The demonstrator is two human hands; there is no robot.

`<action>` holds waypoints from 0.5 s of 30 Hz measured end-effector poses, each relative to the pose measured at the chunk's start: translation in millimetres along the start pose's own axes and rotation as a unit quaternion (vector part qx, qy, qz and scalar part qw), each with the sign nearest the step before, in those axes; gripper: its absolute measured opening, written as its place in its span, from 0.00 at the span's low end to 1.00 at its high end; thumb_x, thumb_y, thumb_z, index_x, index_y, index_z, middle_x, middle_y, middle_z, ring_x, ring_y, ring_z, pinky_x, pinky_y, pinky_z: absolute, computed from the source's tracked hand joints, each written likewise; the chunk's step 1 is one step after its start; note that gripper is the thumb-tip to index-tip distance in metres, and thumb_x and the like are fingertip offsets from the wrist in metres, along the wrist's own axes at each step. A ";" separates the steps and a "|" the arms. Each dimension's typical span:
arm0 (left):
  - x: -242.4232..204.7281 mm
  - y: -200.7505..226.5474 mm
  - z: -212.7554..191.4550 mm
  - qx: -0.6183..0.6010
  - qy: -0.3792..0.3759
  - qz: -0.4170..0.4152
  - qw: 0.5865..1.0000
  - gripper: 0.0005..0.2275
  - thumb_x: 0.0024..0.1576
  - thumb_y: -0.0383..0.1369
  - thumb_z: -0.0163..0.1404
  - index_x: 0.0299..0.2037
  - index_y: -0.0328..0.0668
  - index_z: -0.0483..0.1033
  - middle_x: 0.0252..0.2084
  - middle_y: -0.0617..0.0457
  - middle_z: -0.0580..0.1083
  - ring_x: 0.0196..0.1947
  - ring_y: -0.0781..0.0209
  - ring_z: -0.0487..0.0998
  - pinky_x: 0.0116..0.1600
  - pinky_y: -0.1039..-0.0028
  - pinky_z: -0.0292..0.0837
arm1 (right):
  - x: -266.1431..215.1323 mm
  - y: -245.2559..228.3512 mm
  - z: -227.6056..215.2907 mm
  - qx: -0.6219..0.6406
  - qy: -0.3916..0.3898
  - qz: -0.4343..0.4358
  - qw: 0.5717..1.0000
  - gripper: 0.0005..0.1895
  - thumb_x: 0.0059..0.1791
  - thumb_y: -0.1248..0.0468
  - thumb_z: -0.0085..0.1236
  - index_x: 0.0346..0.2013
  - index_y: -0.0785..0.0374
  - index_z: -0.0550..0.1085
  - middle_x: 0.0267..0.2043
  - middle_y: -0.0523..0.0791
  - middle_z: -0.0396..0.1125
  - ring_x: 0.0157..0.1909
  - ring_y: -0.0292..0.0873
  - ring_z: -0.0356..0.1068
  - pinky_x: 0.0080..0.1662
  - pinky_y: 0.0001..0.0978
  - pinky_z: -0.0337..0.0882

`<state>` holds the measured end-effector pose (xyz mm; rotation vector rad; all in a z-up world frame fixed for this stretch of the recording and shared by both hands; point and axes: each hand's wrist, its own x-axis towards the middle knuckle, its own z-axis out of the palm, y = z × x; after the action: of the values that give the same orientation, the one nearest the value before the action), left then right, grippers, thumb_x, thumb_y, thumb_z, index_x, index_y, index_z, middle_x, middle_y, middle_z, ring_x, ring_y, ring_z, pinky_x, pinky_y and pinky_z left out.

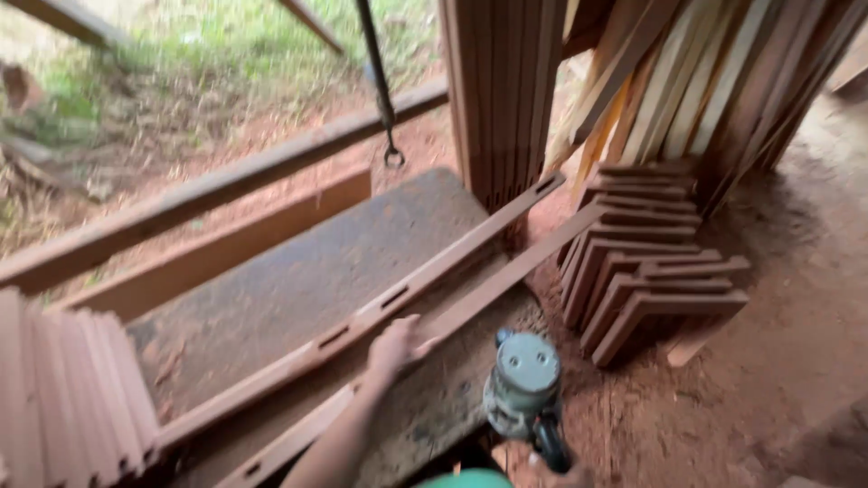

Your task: Use a power router to shape the edges of curved wooden furniture components.

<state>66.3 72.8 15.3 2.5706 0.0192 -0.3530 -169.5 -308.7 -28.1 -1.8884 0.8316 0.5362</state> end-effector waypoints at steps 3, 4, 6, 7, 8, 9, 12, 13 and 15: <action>-92.0 -98.7 -12.8 -0.002 0.104 0.045 0.994 0.33 0.48 0.59 0.58 0.59 0.48 0.74 0.43 0.51 0.78 0.43 0.52 0.81 0.46 0.64 0.78 | 38.5 0.7 13.6 -0.008 -0.015 0.006 1.000 0.27 0.42 0.62 0.72 0.55 0.65 0.79 0.43 0.51 0.80 0.46 0.45 0.79 0.52 0.38 0.73; -130.4 -134.3 -19.8 0.035 0.059 -0.017 0.997 0.38 0.42 0.56 0.63 0.62 0.48 0.70 0.47 0.49 0.77 0.47 0.50 0.79 0.50 0.62 0.76 | 48.3 19.3 16.3 0.054 -0.007 0.002 0.999 0.27 0.41 0.65 0.71 0.55 0.66 0.79 0.41 0.53 0.80 0.43 0.47 0.78 0.49 0.40 0.74; -195.0 -228.4 -4.8 0.073 0.019 -0.078 0.994 0.44 0.37 0.53 0.68 0.66 0.49 0.66 0.51 0.46 0.76 0.51 0.47 0.77 0.55 0.59 0.74 | 61.7 36.1 17.3 0.118 0.002 -0.005 0.993 0.27 0.40 0.67 0.71 0.55 0.68 0.79 0.40 0.56 0.79 0.40 0.49 0.77 0.46 0.42 0.75; -220.3 -284.7 13.3 0.133 -0.005 -0.117 0.984 0.45 0.37 0.50 0.67 0.67 0.48 0.63 0.52 0.47 0.75 0.54 0.48 0.77 0.59 0.60 0.73 | 65.3 34.5 16.0 0.111 -0.005 -0.034 0.993 0.28 0.39 0.67 0.72 0.54 0.66 0.78 0.40 0.53 0.79 0.41 0.46 0.78 0.47 0.39 0.74; -251.4 -336.0 20.6 0.192 -0.032 -0.159 0.968 0.45 0.37 0.46 0.66 0.68 0.48 0.60 0.53 0.47 0.73 0.56 0.50 0.76 0.63 0.60 0.72 | 63.5 37.5 15.3 0.103 -0.015 -0.060 0.993 0.30 0.38 0.67 0.73 0.54 0.64 0.77 0.40 0.51 0.80 0.41 0.43 0.79 0.47 0.36 0.74; -254.0 -336.3 19.6 0.193 -0.034 -0.161 0.967 0.45 0.37 0.46 0.66 0.68 0.48 0.60 0.53 0.47 0.73 0.56 0.50 0.76 0.63 0.60 0.72 | 58.6 32.9 13.9 0.103 -0.016 -0.058 0.993 0.30 0.38 0.67 0.73 0.54 0.64 0.77 0.40 0.51 0.80 0.41 0.43 0.79 0.47 0.36 0.74; -253.7 -316.2 28.4 0.224 -0.081 -0.217 0.947 0.38 0.41 0.49 0.64 0.63 0.56 0.62 0.54 0.54 0.72 0.57 0.54 0.75 0.61 0.59 0.72 | 61.4 20.1 3.1 0.042 -0.027 0.061 0.997 0.28 0.43 0.66 0.72 0.58 0.65 0.79 0.40 0.59 0.75 0.34 0.54 0.72 0.43 0.46 0.70; -249.6 -299.6 32.1 0.197 -0.106 -0.198 0.954 0.37 0.43 0.51 0.64 0.63 0.59 0.64 0.53 0.55 0.72 0.55 0.54 0.75 0.59 0.59 0.72 | 67.6 21.1 1.1 0.046 -0.028 -0.008 0.998 0.29 0.40 0.66 0.73 0.56 0.64 0.79 0.42 0.54 0.77 0.40 0.48 0.75 0.46 0.42 0.71; -237.7 -249.1 30.9 0.174 -0.131 -0.174 0.960 0.35 0.45 0.53 0.64 0.64 0.63 0.66 0.52 0.56 0.72 0.53 0.54 0.75 0.58 0.58 0.72 | 64.7 17.9 2.4 0.056 -0.028 -0.075 0.995 0.30 0.38 0.65 0.74 0.54 0.63 0.78 0.44 0.49 0.79 0.46 0.43 0.78 0.50 0.37 0.73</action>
<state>-191.8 283.2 -77.5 2.8398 0.3452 -0.8990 -139.4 -332.3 -83.3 -1.8077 0.6642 0.4384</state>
